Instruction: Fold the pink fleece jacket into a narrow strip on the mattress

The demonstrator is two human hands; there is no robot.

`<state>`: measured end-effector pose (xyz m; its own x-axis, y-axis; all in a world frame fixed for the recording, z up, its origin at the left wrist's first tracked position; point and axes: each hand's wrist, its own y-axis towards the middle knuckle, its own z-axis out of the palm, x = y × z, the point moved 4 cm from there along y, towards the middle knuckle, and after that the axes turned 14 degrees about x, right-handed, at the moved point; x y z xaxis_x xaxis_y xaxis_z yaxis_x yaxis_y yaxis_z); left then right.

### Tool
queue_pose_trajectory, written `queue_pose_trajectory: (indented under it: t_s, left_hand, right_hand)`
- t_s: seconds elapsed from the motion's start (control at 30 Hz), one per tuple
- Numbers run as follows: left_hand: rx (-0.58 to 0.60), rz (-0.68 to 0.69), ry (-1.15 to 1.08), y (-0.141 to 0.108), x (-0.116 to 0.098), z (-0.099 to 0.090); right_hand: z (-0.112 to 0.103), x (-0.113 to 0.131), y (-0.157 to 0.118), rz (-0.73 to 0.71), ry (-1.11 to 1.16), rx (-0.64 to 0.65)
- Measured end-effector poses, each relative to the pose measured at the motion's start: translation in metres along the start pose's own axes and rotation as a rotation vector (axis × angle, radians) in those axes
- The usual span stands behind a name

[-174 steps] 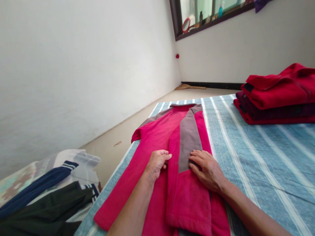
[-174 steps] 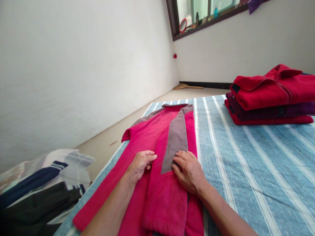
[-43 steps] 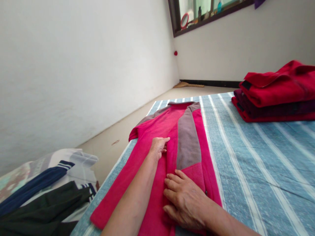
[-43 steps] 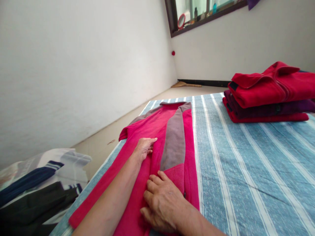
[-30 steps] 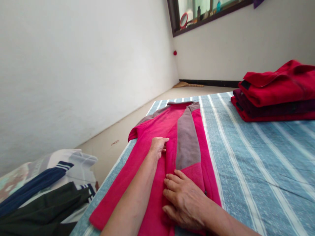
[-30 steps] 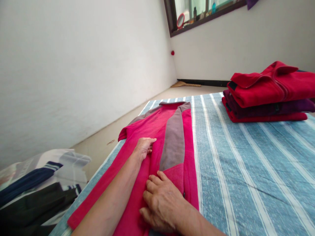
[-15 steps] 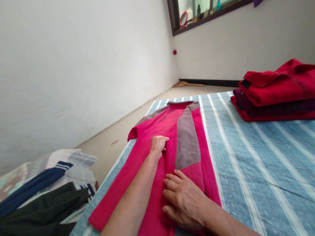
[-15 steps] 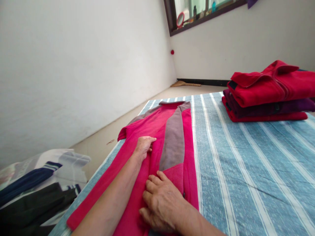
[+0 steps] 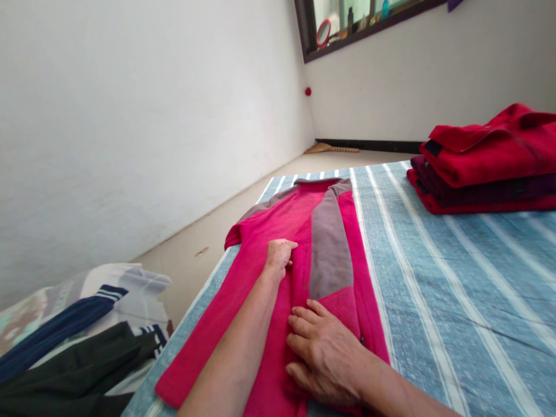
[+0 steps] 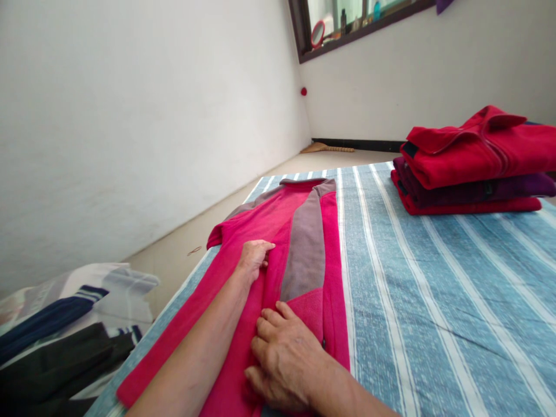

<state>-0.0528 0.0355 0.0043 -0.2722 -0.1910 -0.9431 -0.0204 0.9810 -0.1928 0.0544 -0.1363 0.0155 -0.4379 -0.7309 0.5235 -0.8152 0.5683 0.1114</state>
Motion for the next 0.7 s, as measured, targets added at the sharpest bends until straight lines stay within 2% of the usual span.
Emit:
queue_pose_trajectory:
  t_s: [0.23, 0.7]
  left_hand:
    - [0.022, -0.028, -0.004, 0.001, 0.003, -0.001]
    - [0.063, -0.168, 0.055, 0.006, 0.015, 0.000]
  right_hand:
    - [0.000, -0.001, 0.000, 0.000, -0.003, -0.016]
    - [0.002, -0.001, 0.000, 0.002, -0.013, -0.021]
